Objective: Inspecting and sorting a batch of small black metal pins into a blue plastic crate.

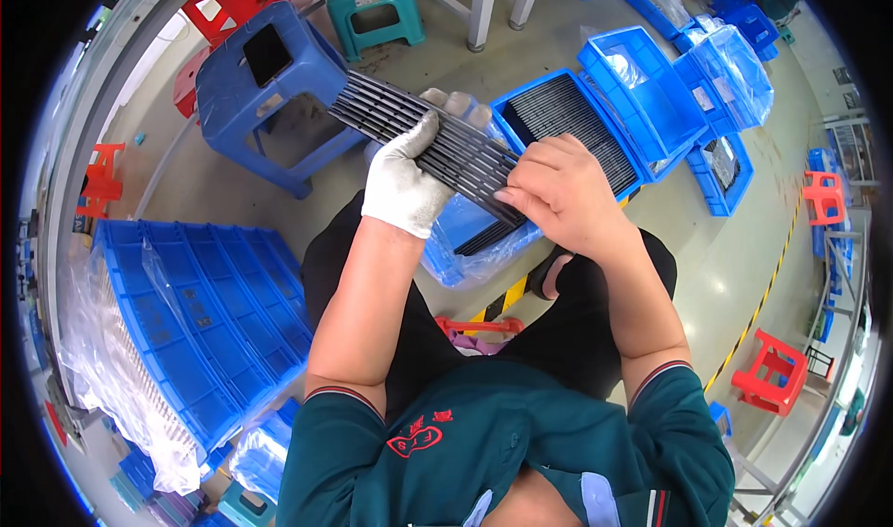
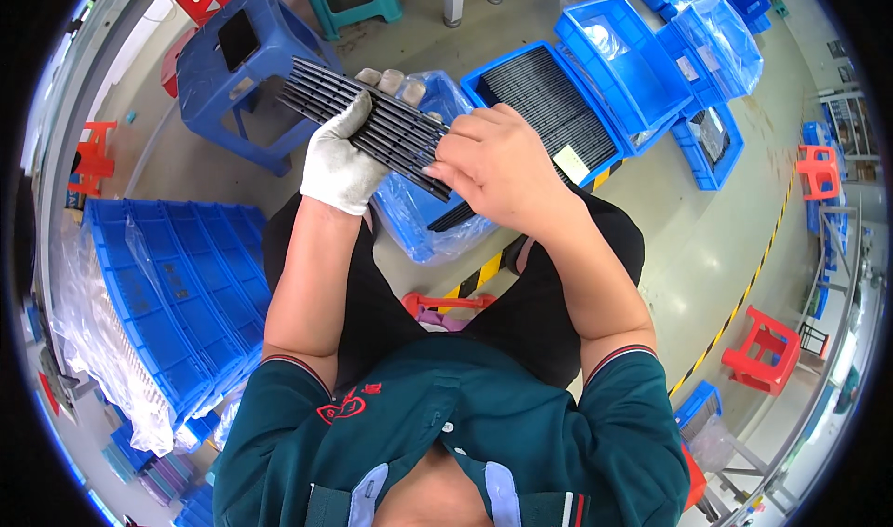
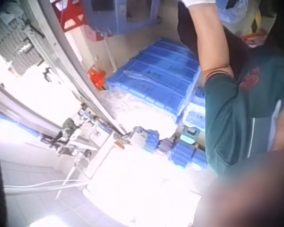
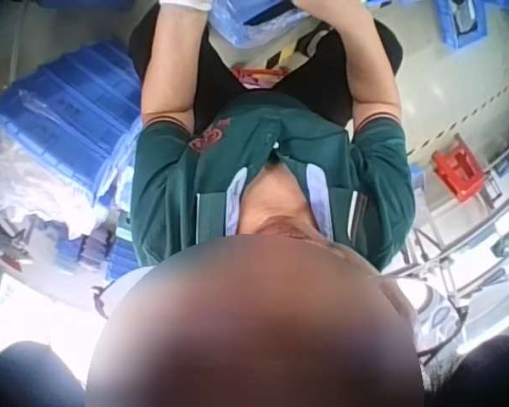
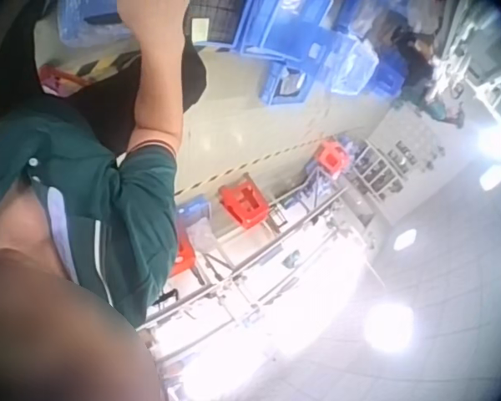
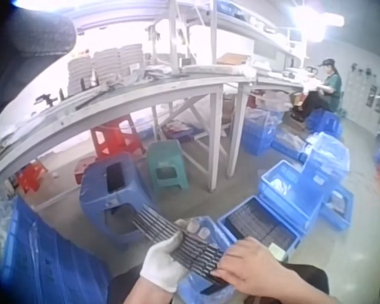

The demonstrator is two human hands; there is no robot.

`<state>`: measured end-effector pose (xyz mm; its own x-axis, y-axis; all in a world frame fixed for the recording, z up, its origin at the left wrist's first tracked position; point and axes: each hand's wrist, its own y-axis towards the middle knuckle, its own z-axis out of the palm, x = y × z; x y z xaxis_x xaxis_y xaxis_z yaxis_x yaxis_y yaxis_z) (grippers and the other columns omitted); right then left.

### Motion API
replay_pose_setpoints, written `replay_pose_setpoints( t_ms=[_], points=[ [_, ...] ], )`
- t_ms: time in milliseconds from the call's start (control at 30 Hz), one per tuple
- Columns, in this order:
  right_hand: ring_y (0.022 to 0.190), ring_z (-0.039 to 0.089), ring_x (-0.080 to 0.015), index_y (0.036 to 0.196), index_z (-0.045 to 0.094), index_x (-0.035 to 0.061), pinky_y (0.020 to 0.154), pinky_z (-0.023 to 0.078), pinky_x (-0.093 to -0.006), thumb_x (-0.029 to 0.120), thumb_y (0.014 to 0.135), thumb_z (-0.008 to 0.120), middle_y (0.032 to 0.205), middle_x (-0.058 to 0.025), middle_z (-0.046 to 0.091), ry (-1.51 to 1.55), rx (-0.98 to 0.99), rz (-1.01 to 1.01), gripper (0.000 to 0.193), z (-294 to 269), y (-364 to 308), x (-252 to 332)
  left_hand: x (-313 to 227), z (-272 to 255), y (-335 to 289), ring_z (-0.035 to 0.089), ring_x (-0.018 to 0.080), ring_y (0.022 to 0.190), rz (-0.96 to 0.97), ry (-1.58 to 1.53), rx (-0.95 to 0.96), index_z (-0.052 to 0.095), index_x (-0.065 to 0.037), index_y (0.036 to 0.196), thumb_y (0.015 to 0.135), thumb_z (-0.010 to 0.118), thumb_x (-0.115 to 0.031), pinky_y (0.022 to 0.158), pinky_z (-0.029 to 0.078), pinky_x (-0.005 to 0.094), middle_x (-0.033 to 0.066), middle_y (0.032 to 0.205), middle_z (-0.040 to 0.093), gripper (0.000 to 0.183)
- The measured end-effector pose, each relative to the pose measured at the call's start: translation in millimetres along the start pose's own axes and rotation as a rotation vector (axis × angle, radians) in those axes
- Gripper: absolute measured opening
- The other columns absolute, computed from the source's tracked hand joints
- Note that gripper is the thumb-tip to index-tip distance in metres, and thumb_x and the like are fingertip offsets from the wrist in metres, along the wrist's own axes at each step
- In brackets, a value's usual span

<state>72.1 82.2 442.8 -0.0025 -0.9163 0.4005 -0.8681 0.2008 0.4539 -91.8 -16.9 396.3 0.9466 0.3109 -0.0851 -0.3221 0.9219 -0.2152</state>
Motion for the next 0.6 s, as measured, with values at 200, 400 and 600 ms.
replay_pose_setpoints(
  t_ms=[200, 400, 600],
  points=[
    [0.065, 0.057, -0.0255, 0.078, 0.062, 0.0063, 0.061, 0.044, -0.0368, 0.011, 0.078, 0.07, 0.07, -0.007, 0.057, 0.126, -0.117, 0.166, 0.009, 0.0, -4.3, 4.6, -2.8, -0.2, 1.7, 0.055, 0.0415, 0.115, 0.034, 0.051, -0.055, 0.054, -0.004, 0.113, 0.097, 0.042, -0.006, 0.097, 0.045, 0.0562, 0.019, 0.114, 0.058, 0.02],
    [0.065, 0.057, -0.0256, 0.078, 0.063, 0.0057, 0.058, 0.045, -0.0355, 0.01, 0.078, 0.07, 0.071, -0.0066, 0.06, 0.247, -0.101, 0.278, 0.008, 1.5, -6.9, 4.0, -2.6, 5.5, 0.0, 0.054, 0.0413, 0.115, 0.043, 0.025, -0.09, 0.053, -0.004, 0.113, 0.097, 0.042, -0.006, 0.099, 0.044, 0.0556, 0.0185, 0.114, 0.058, 0.019],
    [0.067, 0.055, -0.0188, 0.08, 0.063, 0.0031, 0.058, 0.043, -0.0302, 0.007, 0.078, 0.07, 0.071, -0.0055, 0.056, 0.225, -0.066, 0.227, 0.008, 5.7, -8.1, 2.7, -2.9, 6.4, 0.3, 0.054, 0.0409, 0.116, 0.059, 0.067, -0.08, 0.054, -0.004, 0.112, 0.097, 0.042, -0.007, 0.1, 0.044, 0.0539, 0.0183, 0.114, 0.059, 0.019]
  ],
)
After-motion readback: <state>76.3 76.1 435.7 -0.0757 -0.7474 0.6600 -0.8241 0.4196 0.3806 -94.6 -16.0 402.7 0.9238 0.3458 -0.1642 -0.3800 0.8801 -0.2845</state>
